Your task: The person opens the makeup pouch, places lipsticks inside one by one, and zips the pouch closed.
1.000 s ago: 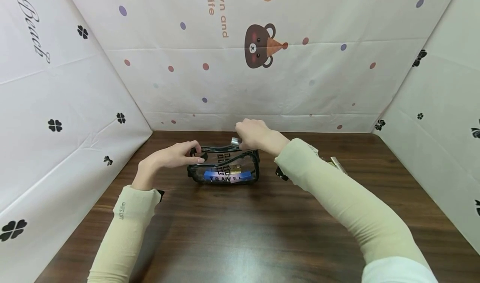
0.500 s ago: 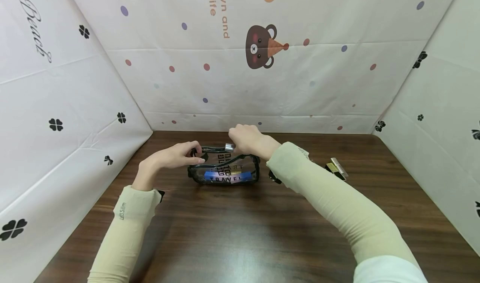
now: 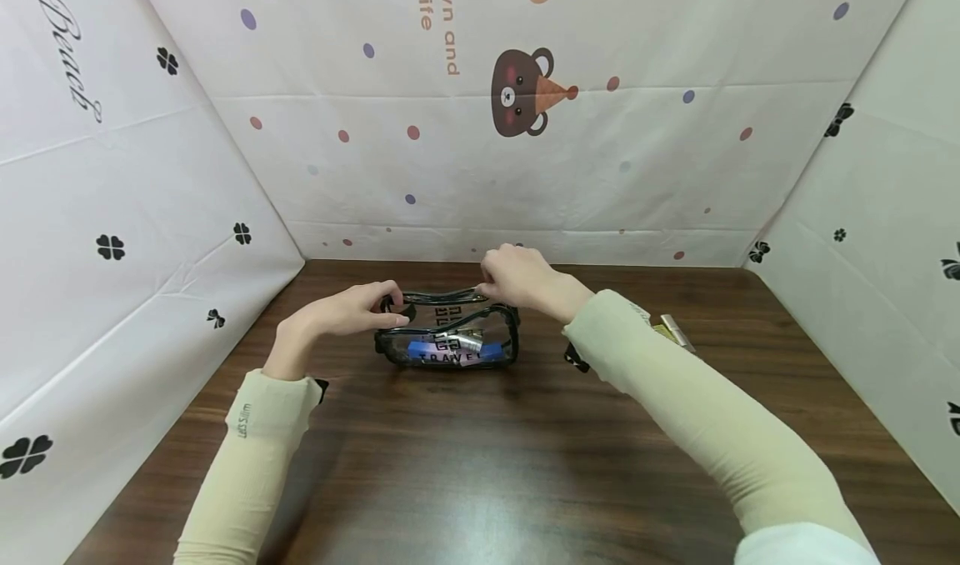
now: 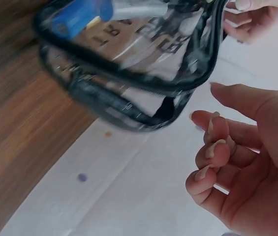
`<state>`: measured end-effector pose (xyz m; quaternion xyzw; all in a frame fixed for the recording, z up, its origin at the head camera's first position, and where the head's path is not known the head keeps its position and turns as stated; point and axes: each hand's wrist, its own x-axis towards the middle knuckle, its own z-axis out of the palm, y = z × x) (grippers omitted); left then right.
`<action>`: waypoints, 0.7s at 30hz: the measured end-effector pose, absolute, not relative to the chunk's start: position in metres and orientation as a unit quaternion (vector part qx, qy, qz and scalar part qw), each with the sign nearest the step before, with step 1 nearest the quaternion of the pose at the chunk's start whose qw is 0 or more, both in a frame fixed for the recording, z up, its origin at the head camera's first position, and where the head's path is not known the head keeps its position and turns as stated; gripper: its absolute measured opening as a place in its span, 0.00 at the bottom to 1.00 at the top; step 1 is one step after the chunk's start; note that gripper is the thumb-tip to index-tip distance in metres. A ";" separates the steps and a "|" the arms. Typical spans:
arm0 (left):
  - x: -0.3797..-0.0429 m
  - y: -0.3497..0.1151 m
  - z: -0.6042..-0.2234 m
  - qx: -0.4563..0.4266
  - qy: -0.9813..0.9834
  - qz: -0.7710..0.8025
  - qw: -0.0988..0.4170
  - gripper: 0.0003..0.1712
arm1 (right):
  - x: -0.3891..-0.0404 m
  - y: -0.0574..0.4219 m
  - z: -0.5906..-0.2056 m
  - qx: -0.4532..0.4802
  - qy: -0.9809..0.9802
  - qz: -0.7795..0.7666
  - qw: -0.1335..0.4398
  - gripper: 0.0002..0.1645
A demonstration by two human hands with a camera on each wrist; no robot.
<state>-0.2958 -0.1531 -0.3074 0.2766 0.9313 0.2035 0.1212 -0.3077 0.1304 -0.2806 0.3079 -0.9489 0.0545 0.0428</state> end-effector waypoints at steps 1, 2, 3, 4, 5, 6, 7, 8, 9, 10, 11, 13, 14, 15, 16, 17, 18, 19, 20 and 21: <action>-0.296 -0.153 -0.307 0.277 0.931 0.203 0.122 0.18 | -0.308 0.136 -0.282 0.304 -0.950 0.058 0.044 0.14; -0.296 -0.153 -0.307 0.277 0.931 0.203 0.122 0.18 | -0.309 0.141 -0.283 0.298 -0.951 0.061 0.044 0.14; -0.296 -0.153 -0.307 0.276 0.932 0.202 0.122 0.18 | -0.309 0.147 -0.285 0.295 -0.952 0.064 0.045 0.14; -0.296 -0.153 -0.307 0.276 0.932 0.202 0.122 0.18 | -0.309 0.153 -0.286 0.290 -0.954 0.066 0.043 0.14; -0.296 -0.153 -0.307 0.276 0.932 0.201 0.122 0.19 | -0.310 0.159 -0.288 0.286 -0.955 0.068 0.043 0.13; -0.296 -0.153 -0.308 0.275 0.932 0.200 0.122 0.19 | -0.310 0.165 -0.290 0.281 -0.956 0.069 0.043 0.13; -0.296 -0.153 -0.308 0.274 0.933 0.199 0.122 0.19 | -0.310 0.171 -0.291 0.278 -0.957 0.070 0.041 0.14; -0.296 -0.153 -0.308 0.272 0.933 0.199 0.122 0.18 | -0.310 0.176 -0.293 0.274 -0.958 0.072 0.039 0.14; -0.296 -0.153 -0.308 0.272 0.934 0.198 0.122 0.18 | -0.310 0.182 -0.295 0.270 -0.960 0.071 0.036 0.15; -0.296 -0.153 -0.308 0.271 0.934 0.197 0.122 0.18 | -0.310 0.187 -0.297 0.266 -0.961 0.071 0.032 0.15; -0.296 -0.153 -0.308 0.271 0.934 0.197 0.122 0.18 | -0.310 0.193 -0.299 0.265 -0.961 0.070 0.028 0.15; -0.296 -0.153 -0.308 0.270 0.934 0.198 0.123 0.17 | -0.309 0.203 -0.302 0.257 -0.964 0.065 0.011 0.14; -0.296 -0.153 -0.308 0.270 0.934 0.198 0.123 0.17 | -0.308 0.208 -0.303 0.253 -0.966 0.059 0.001 0.13; -0.296 -0.153 -0.308 0.270 0.934 0.197 0.124 0.18 | -0.307 0.212 -0.304 0.249 -0.967 0.050 -0.010 0.12; -0.296 -0.153 -0.308 0.269 0.934 0.198 0.124 0.18 | -0.306 0.217 -0.305 0.244 -0.968 0.043 -0.026 0.11; -0.297 -0.153 -0.308 0.269 0.934 0.198 0.125 0.19 | -0.305 0.221 -0.306 0.240 -0.969 0.034 -0.043 0.10; -0.296 -0.153 -0.307 0.267 0.935 0.198 0.125 0.19 | -0.305 0.225 -0.308 0.234 -0.970 0.024 -0.059 0.10; -0.297 -0.152 -0.307 0.266 0.935 0.197 0.126 0.19 | -0.304 0.229 -0.310 0.230 -0.970 0.015 -0.078 0.10; -0.297 -0.153 -0.307 0.266 0.936 0.196 0.126 0.20 | -0.304 0.232 -0.312 0.223 -0.970 0.007 -0.095 0.12; -0.297 -0.152 -0.307 0.265 0.936 0.194 0.127 0.20 | -0.303 0.236 -0.314 0.214 -0.970 0.001 -0.115 0.13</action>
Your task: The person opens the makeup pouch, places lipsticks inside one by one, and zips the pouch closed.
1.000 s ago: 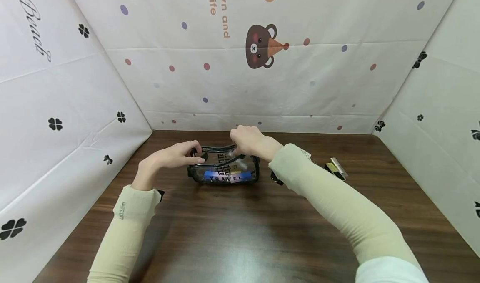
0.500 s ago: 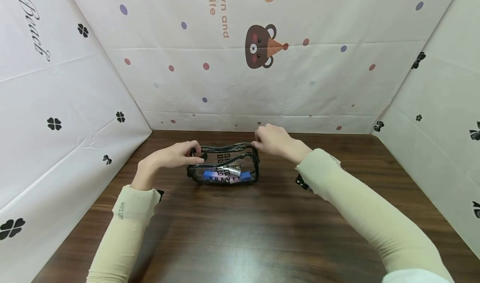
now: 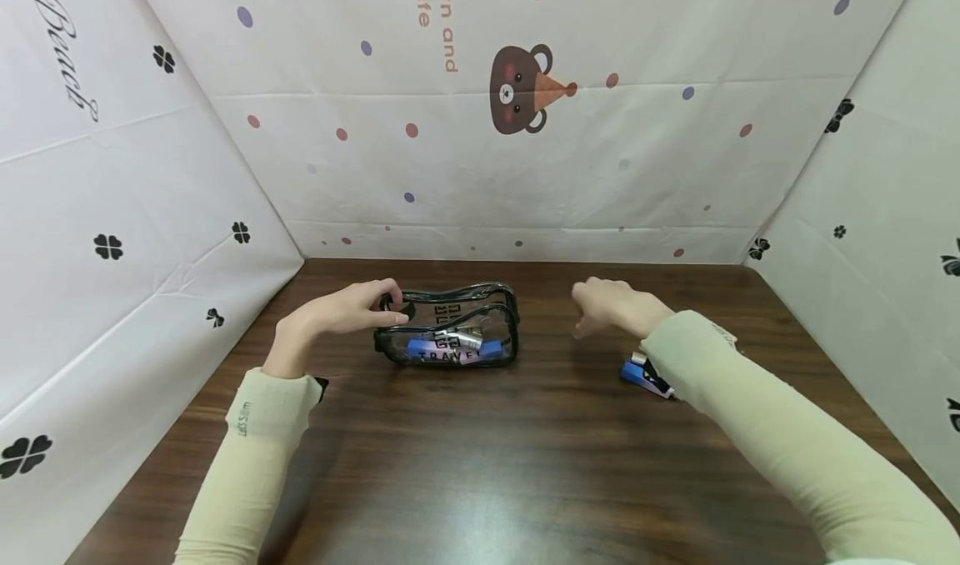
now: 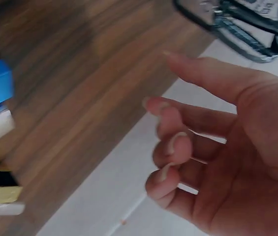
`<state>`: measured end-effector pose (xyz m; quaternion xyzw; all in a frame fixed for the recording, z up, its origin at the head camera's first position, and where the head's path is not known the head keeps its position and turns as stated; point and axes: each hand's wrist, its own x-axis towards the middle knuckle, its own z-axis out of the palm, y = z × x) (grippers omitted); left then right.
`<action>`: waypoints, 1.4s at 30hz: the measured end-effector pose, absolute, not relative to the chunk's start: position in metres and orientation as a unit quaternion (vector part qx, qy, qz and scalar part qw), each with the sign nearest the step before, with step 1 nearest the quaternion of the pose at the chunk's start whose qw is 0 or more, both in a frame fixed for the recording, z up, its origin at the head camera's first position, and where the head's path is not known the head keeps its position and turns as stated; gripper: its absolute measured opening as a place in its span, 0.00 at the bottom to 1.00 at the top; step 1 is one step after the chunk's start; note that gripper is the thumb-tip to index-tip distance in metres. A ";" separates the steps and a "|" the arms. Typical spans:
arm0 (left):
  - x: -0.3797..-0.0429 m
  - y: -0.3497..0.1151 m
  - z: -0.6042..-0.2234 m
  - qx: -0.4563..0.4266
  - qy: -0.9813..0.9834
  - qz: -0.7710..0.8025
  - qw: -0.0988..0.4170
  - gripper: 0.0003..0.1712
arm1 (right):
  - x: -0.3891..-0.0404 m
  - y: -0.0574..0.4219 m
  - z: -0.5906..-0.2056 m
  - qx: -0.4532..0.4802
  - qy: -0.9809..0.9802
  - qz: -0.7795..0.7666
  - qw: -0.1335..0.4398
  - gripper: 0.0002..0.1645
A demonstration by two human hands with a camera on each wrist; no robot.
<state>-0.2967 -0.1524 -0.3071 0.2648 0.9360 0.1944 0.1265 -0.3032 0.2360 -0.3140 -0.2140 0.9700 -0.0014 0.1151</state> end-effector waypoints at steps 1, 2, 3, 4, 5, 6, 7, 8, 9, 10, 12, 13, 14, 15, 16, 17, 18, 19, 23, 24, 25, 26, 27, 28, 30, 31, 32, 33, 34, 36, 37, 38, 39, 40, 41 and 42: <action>-0.297 -0.152 -0.307 0.264 0.936 0.194 0.127 0.21 | -0.303 0.240 -0.316 -0.207 0.969 0.003 0.137 0.15; -0.297 -0.152 -0.307 0.264 0.936 0.193 0.128 0.21 | -0.302 0.243 -0.318 -0.198 0.968 0.009 0.154 0.17; -0.297 -0.152 -0.307 0.264 0.937 0.192 0.128 0.21 | -0.300 0.247 -0.320 -0.187 0.966 0.006 0.178 0.19; -0.296 -0.152 -0.306 0.264 0.936 0.192 0.128 0.22 | -0.299 0.250 -0.321 -0.173 0.964 0.003 0.203 0.21; -0.296 -0.152 -0.306 0.265 0.936 0.192 0.129 0.22 | -0.298 0.253 -0.321 -0.162 0.961 0.000 0.224 0.22; -0.296 -0.152 -0.306 0.265 0.936 0.192 0.129 0.22 | -0.296 0.256 -0.322 -0.151 0.958 -0.005 0.244 0.24; -0.297 -0.152 -0.306 0.266 0.936 0.192 0.129 0.22 | -0.294 0.259 -0.322 -0.139 0.955 -0.011 0.263 0.28; -0.297 -0.152 -0.306 0.267 0.936 0.192 0.129 0.22 | -0.293 0.261 -0.322 -0.124 0.952 -0.019 0.279 0.31; -0.297 -0.152 -0.306 0.266 0.936 0.192 0.129 0.21 | -0.291 0.262 -0.323 -0.113 0.949 -0.025 0.292 0.35; -0.297 -0.152 -0.306 0.266 0.936 0.193 0.129 0.21 | -0.289 0.263 -0.323 -0.105 0.949 -0.021 0.297 0.39; -0.298 -0.152 -0.306 0.265 0.936 0.194 0.130 0.20 | -0.287 0.264 -0.325 -0.095 0.949 -0.003 0.302 0.46; -0.298 -0.152 -0.306 0.264 0.936 0.195 0.130 0.19 | -0.286 0.264 -0.327 -0.094 0.949 0.015 0.302 0.44; -0.298 -0.153 -0.305 0.263 0.936 0.195 0.130 0.19 | -0.285 0.264 -0.329 -0.097 0.948 0.039 0.299 0.40; -0.298 -0.153 -0.306 0.263 0.936 0.196 0.130 0.19 | -0.285 0.264 -0.331 -0.103 0.948 0.064 0.295 0.36; -0.297 -0.153 -0.306 0.263 0.936 0.196 0.130 0.19 | -0.285 0.264 -0.333 -0.109 0.947 0.084 0.291 0.31; -0.297 -0.153 -0.306 0.262 0.936 0.197 0.130 0.19 | -0.285 0.264 -0.335 -0.116 0.945 0.103 0.288 0.26; -0.297 -0.153 -0.306 0.263 0.935 0.197 0.130 0.19 | -0.285 0.264 -0.337 -0.125 0.943 0.119 0.284 0.24; -0.297 -0.153 -0.306 0.264 0.935 0.197 0.130 0.19 | -0.286 0.265 -0.339 -0.129 0.942 0.130 0.282 0.23; -0.296 -0.152 -0.306 0.266 0.935 0.196 0.131 0.21 | -0.288 0.266 -0.344 -0.135 0.942 0.142 0.274 0.22; -0.296 -0.152 -0.307 0.266 0.935 0.196 0.131 0.22 | -0.289 0.266 -0.345 -0.135 0.942 0.141 0.272 0.21; -0.296 -0.152 -0.307 0.265 0.935 0.196 0.131 0.22 | -0.290 0.266 -0.346 -0.134 0.944 0.137 0.270 0.19; -0.296 -0.152 -0.307 0.265 0.935 0.197 0.131 0.22 | -0.291 0.266 -0.347 -0.135 0.945 0.132 0.266 0.17; -0.297 -0.152 -0.307 0.265 0.935 0.197 0.131 0.22 | -0.292 0.267 -0.348 -0.135 0.948 0.125 0.261 0.16; -0.297 -0.152 -0.307 0.265 0.935 0.197 0.131 0.22 | -0.292 0.267 -0.348 -0.136 0.949 0.118 0.258 0.15; -0.297 -0.152 -0.307 0.265 0.934 0.198 0.132 0.22 | -0.293 0.268 -0.349 -0.137 0.952 0.103 0.253 0.14; -0.297 -0.152 -0.307 0.267 0.934 0.199 0.131 0.22 | -0.294 0.269 -0.350 -0.137 0.953 0.096 0.252 0.14; -0.297 -0.152 -0.307 0.267 0.934 0.199 0.131 0.22 | -0.294 0.269 -0.350 -0.137 0.954 0.093 0.251 0.14; -0.297 -0.152 -0.307 0.267 0.934 0.200 0.130 0.22 | -0.294 0.270 -0.351 -0.137 0.954 0.090 0.251 0.14; -0.297 -0.152 -0.307 0.267 0.934 0.200 0.130 0.22 | -0.294 0.270 -0.351 -0.137 0.954 0.087 0.251 0.14; -0.296 -0.153 -0.307 0.267 0.933 0.201 0.130 0.22 | -0.294 0.271 -0.351 -0.137 0.955 0.084 0.250 0.13; -0.296 -0.153 -0.307 0.267 0.933 0.202 0.130 0.22 | -0.294 0.271 -0.351 -0.138 0.955 0.084 0.249 0.13; -0.296 -0.153 -0.307 0.266 0.934 0.202 0.130 0.22 | -0.293 0.271 -0.351 -0.140 0.955 0.083 0.247 0.14; -0.296 -0.153 -0.307 0.266 0.934 0.203 0.129 0.22 | -0.293 0.271 -0.351 -0.143 0.955 0.083 0.245 0.15; -0.296 -0.153 -0.307 0.266 0.934 0.203 0.129 0.21 | -0.293 0.272 -0.351 -0.146 0.956 0.083 0.242 0.16; -0.296 -0.153 -0.307 0.266 0.933 0.203 0.129 0.21 | -0.293 0.272 -0.351 -0.148 0.956 0.083 0.240 0.17; -0.296 -0.153 -0.307 0.266 0.934 0.203 0.129 0.21 | -0.293 0.273 -0.352 -0.151 0.957 0.082 0.235 0.16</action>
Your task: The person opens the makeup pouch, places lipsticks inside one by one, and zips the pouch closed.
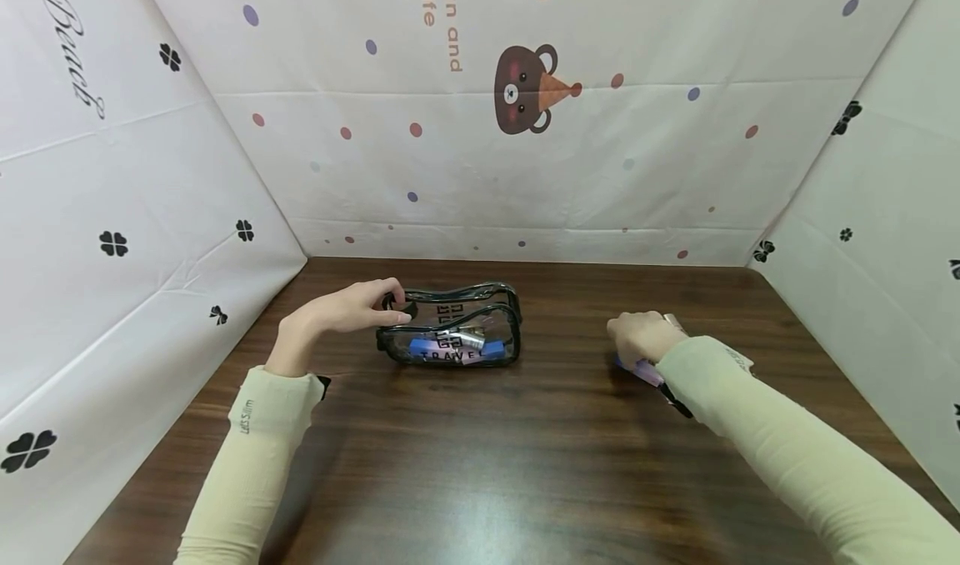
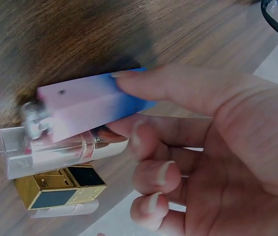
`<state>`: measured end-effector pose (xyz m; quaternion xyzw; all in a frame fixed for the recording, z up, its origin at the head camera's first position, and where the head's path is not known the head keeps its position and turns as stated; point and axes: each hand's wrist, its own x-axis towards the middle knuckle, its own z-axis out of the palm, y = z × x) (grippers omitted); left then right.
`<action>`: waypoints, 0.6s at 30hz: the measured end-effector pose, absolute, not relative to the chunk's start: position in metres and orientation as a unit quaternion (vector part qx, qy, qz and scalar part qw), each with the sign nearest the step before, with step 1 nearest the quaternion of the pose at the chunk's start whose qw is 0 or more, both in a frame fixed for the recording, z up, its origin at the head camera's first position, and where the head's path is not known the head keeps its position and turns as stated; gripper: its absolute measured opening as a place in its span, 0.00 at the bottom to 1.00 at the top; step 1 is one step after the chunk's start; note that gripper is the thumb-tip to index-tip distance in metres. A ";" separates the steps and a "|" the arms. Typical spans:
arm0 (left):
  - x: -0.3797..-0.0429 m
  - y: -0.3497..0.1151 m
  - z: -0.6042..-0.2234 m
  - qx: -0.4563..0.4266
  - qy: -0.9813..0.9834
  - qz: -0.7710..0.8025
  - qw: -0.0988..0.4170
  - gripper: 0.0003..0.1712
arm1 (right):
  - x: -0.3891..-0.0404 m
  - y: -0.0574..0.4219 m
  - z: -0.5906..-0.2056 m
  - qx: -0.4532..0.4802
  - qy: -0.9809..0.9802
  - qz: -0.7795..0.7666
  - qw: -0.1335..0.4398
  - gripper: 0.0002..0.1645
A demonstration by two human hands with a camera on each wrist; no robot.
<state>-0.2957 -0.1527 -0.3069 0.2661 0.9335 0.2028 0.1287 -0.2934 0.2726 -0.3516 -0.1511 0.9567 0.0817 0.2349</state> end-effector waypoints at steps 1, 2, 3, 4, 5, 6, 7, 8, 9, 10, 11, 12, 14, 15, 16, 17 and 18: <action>-0.296 -0.153 -0.307 0.266 0.934 0.203 0.128 0.21 | -0.294 0.273 -0.352 -0.156 0.957 0.080 0.231 0.16; -0.296 -0.153 -0.307 0.267 0.934 0.202 0.128 0.21 | -0.295 0.274 -0.352 -0.159 0.959 0.075 0.224 0.15; -0.296 -0.153 -0.307 0.267 0.934 0.202 0.128 0.21 | -0.296 0.274 -0.351 -0.164 0.960 0.072 0.217 0.14; -0.296 -0.153 -0.307 0.267 0.934 0.201 0.127 0.22 | -0.297 0.275 -0.351 -0.170 0.961 0.068 0.209 0.12; -0.296 -0.153 -0.306 0.267 0.934 0.201 0.127 0.22 | -0.298 0.275 -0.350 -0.173 0.962 0.063 0.202 0.12; -0.296 -0.153 -0.306 0.266 0.934 0.201 0.128 0.22 | -0.299 0.275 -0.349 -0.177 0.963 0.056 0.196 0.10; -0.296 -0.153 -0.306 0.265 0.934 0.200 0.128 0.22 | -0.300 0.275 -0.347 -0.181 0.963 0.049 0.192 0.09; -0.296 -0.152 -0.306 0.264 0.935 0.200 0.128 0.22 | -0.301 0.274 -0.346 -0.184 0.964 0.044 0.187 0.08; -0.296 -0.153 -0.306 0.264 0.935 0.201 0.129 0.22 | -0.303 0.274 -0.344 -0.188 0.964 0.039 0.185 0.08; -0.296 -0.153 -0.306 0.264 0.935 0.201 0.129 0.22 | -0.304 0.273 -0.342 -0.189 0.964 0.034 0.185 0.09; -0.296 -0.153 -0.306 0.264 0.934 0.201 0.129 0.22 | -0.305 0.272 -0.339 -0.188 0.964 0.029 0.184 0.09; -0.296 -0.153 -0.306 0.265 0.934 0.201 0.129 0.22 | -0.306 0.271 -0.337 -0.189 0.964 0.023 0.183 0.10; -0.296 -0.153 -0.306 0.267 0.934 0.201 0.129 0.22 | -0.309 0.268 -0.332 -0.189 0.965 0.015 0.180 0.14; -0.296 -0.153 -0.306 0.268 0.933 0.202 0.129 0.22 | -0.310 0.267 -0.330 -0.189 0.966 0.011 0.178 0.17; -0.296 -0.153 -0.306 0.268 0.933 0.202 0.130 0.22 | -0.310 0.265 -0.327 -0.189 0.967 0.010 0.171 0.18; -0.296 -0.153 -0.307 0.269 0.933 0.203 0.130 0.22 | -0.311 0.263 -0.324 -0.190 0.968 0.008 0.166 0.18; -0.296 -0.153 -0.307 0.268 0.933 0.203 0.130 0.22 | -0.311 0.261 -0.323 -0.191 0.969 0.009 0.159 0.18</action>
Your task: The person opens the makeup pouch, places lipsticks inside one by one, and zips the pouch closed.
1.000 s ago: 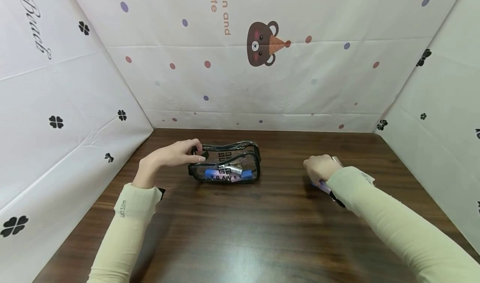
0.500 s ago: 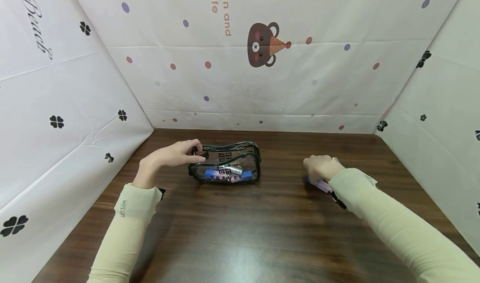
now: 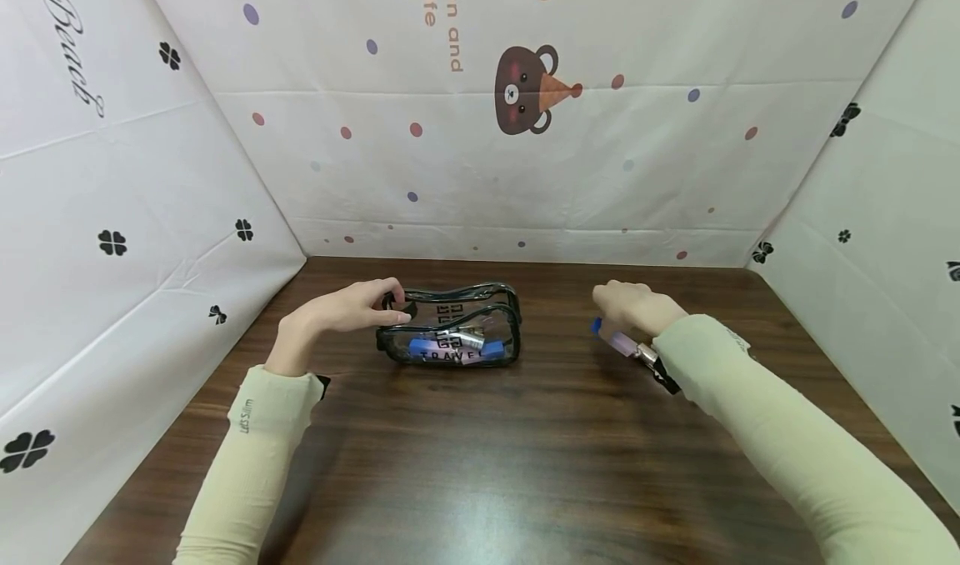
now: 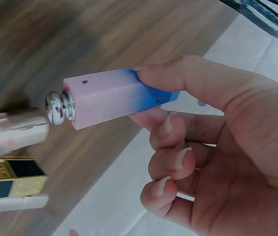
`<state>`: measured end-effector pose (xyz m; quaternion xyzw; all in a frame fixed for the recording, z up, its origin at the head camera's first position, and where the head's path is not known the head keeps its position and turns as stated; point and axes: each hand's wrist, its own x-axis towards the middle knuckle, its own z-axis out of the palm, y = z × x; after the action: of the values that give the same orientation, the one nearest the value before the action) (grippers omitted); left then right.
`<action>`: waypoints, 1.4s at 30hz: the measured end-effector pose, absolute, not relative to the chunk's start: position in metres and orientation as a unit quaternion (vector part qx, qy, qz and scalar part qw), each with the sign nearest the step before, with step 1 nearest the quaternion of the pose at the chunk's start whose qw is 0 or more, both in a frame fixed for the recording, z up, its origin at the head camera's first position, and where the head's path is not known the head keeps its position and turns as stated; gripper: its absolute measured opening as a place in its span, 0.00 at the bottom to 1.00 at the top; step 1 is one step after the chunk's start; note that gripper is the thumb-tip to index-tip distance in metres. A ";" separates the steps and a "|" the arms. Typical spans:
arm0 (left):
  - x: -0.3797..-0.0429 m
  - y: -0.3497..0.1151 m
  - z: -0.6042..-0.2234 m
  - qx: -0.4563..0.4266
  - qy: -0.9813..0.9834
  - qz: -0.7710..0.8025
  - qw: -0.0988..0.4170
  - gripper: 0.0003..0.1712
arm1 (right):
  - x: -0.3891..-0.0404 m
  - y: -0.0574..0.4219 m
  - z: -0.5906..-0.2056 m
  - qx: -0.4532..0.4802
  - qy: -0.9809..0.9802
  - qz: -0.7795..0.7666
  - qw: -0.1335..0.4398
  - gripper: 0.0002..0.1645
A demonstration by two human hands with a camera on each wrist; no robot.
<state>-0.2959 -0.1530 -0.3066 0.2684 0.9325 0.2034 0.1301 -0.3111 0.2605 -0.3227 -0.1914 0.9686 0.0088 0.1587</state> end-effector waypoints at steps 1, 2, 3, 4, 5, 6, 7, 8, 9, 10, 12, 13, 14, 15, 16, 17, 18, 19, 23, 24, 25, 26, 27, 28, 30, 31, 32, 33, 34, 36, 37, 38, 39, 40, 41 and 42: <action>-0.296 -0.153 -0.307 0.268 0.933 0.204 0.130 0.21 | -0.312 0.259 -0.321 -0.192 0.970 0.010 0.151 0.18; -0.296 -0.153 -0.307 0.269 0.932 0.204 0.130 0.21 | -0.312 0.257 -0.320 -0.194 0.970 0.012 0.143 0.17; -0.296 -0.153 -0.307 0.270 0.932 0.205 0.129 0.21 | -0.312 0.255 -0.319 -0.195 0.971 0.015 0.136 0.16; -0.296 -0.153 -0.307 0.271 0.932 0.204 0.129 0.21 | -0.312 0.254 -0.318 -0.195 0.971 0.014 0.134 0.14; -0.296 -0.153 -0.307 0.271 0.932 0.204 0.128 0.21 | -0.312 0.252 -0.318 -0.194 0.972 0.015 0.134 0.13; -0.296 -0.153 -0.307 0.272 0.932 0.204 0.127 0.21 | -0.312 0.251 -0.317 -0.195 0.972 0.015 0.131 0.12; -0.296 -0.153 -0.307 0.273 0.932 0.204 0.127 0.21 | -0.313 0.250 -0.317 -0.194 0.972 0.013 0.134 0.12; -0.296 -0.153 -0.307 0.273 0.932 0.203 0.127 0.21 | -0.313 0.248 -0.317 -0.193 0.972 0.012 0.134 0.11; -0.296 -0.153 -0.307 0.272 0.932 0.203 0.127 0.21 | -0.313 0.247 -0.317 -0.193 0.972 0.012 0.132 0.11; -0.296 -0.153 -0.307 0.272 0.932 0.202 0.127 0.21 | -0.313 0.246 -0.316 -0.194 0.972 0.010 0.130 0.11; -0.296 -0.153 -0.306 0.271 0.933 0.201 0.128 0.22 | -0.313 0.244 -0.314 -0.197 0.973 0.007 0.123 0.11; -0.296 -0.153 -0.306 0.271 0.933 0.200 0.128 0.21 | -0.313 0.243 -0.313 -0.198 0.973 0.006 0.120 0.10; -0.296 -0.153 -0.306 0.271 0.933 0.200 0.128 0.21 | -0.313 0.242 -0.312 -0.200 0.973 0.002 0.118 0.10; -0.296 -0.153 -0.306 0.271 0.933 0.200 0.127 0.21 | -0.313 0.240 -0.310 -0.202 0.973 0.001 0.115 0.09; -0.296 -0.153 -0.306 0.270 0.933 0.200 0.127 0.20 | -0.313 0.239 -0.309 -0.201 0.972 -0.003 0.118 0.08; -0.296 -0.153 -0.306 0.270 0.933 0.200 0.126 0.20 | -0.313 0.238 -0.307 -0.200 0.972 -0.006 0.120 0.08; -0.296 -0.153 -0.306 0.270 0.933 0.200 0.126 0.19 | -0.313 0.236 -0.305 -0.198 0.972 -0.009 0.122 0.07; -0.296 -0.153 -0.307 0.270 0.933 0.200 0.125 0.18 | -0.314 0.235 -0.304 -0.199 0.972 -0.010 0.122 0.07; -0.296 -0.153 -0.307 0.269 0.934 0.200 0.125 0.17 | -0.315 0.228 -0.298 -0.210 0.971 -0.013 0.114 0.07; -0.296 -0.153 -0.307 0.269 0.934 0.199 0.124 0.17 | -0.316 0.227 -0.297 -0.215 0.970 -0.012 0.109 0.07; -0.296 -0.153 -0.307 0.269 0.934 0.199 0.124 0.17 | -0.316 0.226 -0.296 -0.219 0.970 -0.010 0.104 0.07; -0.295 -0.153 -0.307 0.269 0.934 0.198 0.124 0.17 | -0.316 0.224 -0.295 -0.220 0.970 -0.011 0.099 0.07; -0.296 -0.153 -0.307 0.270 0.934 0.198 0.124 0.17 | -0.317 0.223 -0.295 -0.222 0.970 -0.013 0.099 0.08; -0.296 -0.153 -0.307 0.271 0.934 0.197 0.124 0.18 | -0.317 0.221 -0.295 -0.222 0.970 -0.014 0.096 0.08; -0.296 -0.153 -0.307 0.271 0.934 0.196 0.125 0.19 | -0.318 0.219 -0.294 -0.223 0.970 -0.016 0.091 0.10; -0.296 -0.153 -0.307 0.272 0.934 0.196 0.125 0.20 | -0.318 0.217 -0.293 -0.223 0.971 -0.017 0.089 0.10; -0.296 -0.153 -0.307 0.272 0.934 0.196 0.126 0.20 | -0.318 0.216 -0.292 -0.224 0.970 -0.017 0.089 0.11; -0.296 -0.153 -0.307 0.272 0.934 0.195 0.126 0.21 | -0.319 0.215 -0.291 -0.224 0.970 -0.016 0.088 0.10; -0.296 -0.153 -0.307 0.272 0.934 0.195 0.126 0.21 | -0.319 0.213 -0.290 -0.223 0.971 -0.015 0.087 0.11; -0.296 -0.153 -0.307 0.271 0.934 0.194 0.127 0.22 | -0.320 0.211 -0.287 -0.224 0.971 -0.012 0.087 0.10; -0.296 -0.153 -0.307 0.270 0.934 0.194 0.127 0.22 | -0.321 0.209 -0.285 -0.223 0.971 -0.013 0.087 0.09; -0.296 -0.152 -0.307 0.270 0.935 0.193 0.127 0.22 | -0.321 0.207 -0.283 -0.224 0.971 -0.014 0.089 0.09; -0.296 -0.152 -0.307 0.270 0.935 0.193 0.127 0.21 | -0.322 0.205 -0.282 -0.224 0.970 -0.015 0.089 0.09; -0.296 -0.152 -0.307 0.270 0.935 0.192 0.126 0.21 | -0.322 0.203 -0.280 -0.225 0.970 -0.016 0.091 0.09; -0.296 -0.152 -0.307 0.269 0.935 0.192 0.125 0.21 | -0.323 0.201 -0.278 -0.227 0.969 -0.016 0.091 0.08; -0.296 -0.152 -0.307 0.270 0.936 0.192 0.124 0.21 | -0.323 0.199 -0.277 -0.227 0.969 -0.017 0.093 0.08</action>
<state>-0.2963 -0.1523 -0.3066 0.2696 0.9355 0.1918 0.1238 -0.3227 0.1995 -0.2768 -0.2272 0.9692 -0.0173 0.0934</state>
